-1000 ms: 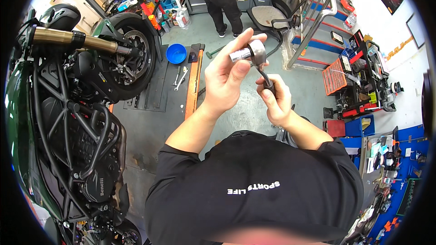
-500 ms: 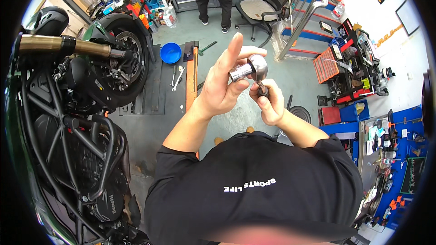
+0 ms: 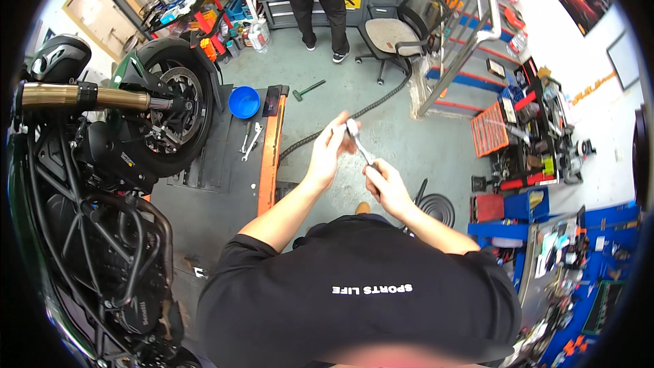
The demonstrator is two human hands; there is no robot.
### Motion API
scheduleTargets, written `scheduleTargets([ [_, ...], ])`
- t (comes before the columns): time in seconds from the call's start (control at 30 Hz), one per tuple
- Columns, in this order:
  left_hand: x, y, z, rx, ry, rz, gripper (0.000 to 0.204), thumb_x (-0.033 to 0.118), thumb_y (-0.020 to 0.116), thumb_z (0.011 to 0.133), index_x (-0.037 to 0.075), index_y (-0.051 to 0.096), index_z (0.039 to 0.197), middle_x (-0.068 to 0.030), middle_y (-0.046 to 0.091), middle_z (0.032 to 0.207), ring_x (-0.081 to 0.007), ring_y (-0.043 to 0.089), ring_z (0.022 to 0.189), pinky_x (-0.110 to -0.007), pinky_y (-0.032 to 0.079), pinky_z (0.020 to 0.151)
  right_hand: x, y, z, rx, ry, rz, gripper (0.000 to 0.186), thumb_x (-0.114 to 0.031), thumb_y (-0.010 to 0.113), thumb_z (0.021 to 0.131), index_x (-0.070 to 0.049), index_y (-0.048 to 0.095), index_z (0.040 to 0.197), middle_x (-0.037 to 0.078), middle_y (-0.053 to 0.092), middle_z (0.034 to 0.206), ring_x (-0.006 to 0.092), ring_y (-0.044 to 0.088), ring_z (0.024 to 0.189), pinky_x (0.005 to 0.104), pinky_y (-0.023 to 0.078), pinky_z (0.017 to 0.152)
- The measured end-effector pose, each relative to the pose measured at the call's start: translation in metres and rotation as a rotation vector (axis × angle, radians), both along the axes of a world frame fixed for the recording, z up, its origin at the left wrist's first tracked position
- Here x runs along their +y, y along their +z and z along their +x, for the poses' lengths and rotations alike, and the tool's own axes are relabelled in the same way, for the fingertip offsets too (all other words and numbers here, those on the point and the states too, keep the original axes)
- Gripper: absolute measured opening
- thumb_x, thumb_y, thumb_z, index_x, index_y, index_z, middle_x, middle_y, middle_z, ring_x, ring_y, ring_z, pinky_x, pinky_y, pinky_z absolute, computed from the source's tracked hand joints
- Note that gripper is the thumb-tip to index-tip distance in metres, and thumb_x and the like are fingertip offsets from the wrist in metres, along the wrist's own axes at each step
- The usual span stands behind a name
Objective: The person works on a motorcycle engine, using a ratchet and socket to loosen and tighten bolts on the exhaust manifold area. They retrieve a socket from a tool chest and continue adjusting components under the engine while another person works nearby.
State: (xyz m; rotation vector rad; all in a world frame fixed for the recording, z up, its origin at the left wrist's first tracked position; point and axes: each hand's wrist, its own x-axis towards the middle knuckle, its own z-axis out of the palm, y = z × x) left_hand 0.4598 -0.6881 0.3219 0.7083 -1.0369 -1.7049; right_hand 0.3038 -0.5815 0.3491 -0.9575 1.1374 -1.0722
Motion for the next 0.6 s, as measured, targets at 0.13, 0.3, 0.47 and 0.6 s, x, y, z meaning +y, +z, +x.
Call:
scheduleTargets([
  [0.13,-0.003,-0.07,-0.017,0.121,-0.141,0.574,0.046,0.044,0.044,0.107,0.006,0.055,0.13,-0.0158,0.068,0.125,-0.0192,0.066,0.083,-0.035,0.053,0.083,-0.021,-0.065,-0.051,0.119,0.091,0.142,0.031,-0.032,0.058,0.102,-0.002,0.058,0.093,-0.003,0.046,0.065,0.0064,0.04,0.058,0.025,0.032,0.054],
  [0.3,-0.01,-0.102,-0.042,0.134,-0.124,0.786,0.049,0.053,0.042,0.105,0.009,0.056,0.122,-0.0174,0.069,0.123,-0.0251,0.068,0.096,-0.04,0.053,0.089,-0.05,-0.112,-0.081,0.145,0.219,0.261,0.03,-0.03,0.06,0.101,0.0,0.061,0.102,-0.003,0.051,0.076,0.0064,0.044,0.065,0.0236,0.036,0.058],
  [0.47,-0.075,-0.095,-0.058,0.264,0.055,0.785,0.059,0.057,0.033,0.106,0.005,0.055,0.122,-0.0143,0.068,0.098,-0.0278,0.066,0.092,-0.043,0.05,0.09,-0.132,-0.109,-0.072,0.003,0.329,0.238,0.036,-0.03,0.06,0.103,0.0,0.055,0.122,-0.005,0.045,0.078,0.0047,0.039,0.064,0.0229,0.034,0.055],
  [0.6,-0.157,-0.117,-0.055,0.323,0.165,0.735,0.06,0.059,0.03,0.107,0.005,0.056,0.117,-0.0011,0.044,0.069,-0.0185,0.048,0.068,-0.039,0.045,0.074,-0.218,-0.122,-0.063,0.055,0.446,0.154,0.041,-0.032,0.058,0.104,-0.002,0.054,0.131,-0.003,0.051,0.082,0.0063,0.044,0.066,0.0238,0.039,0.059],
])
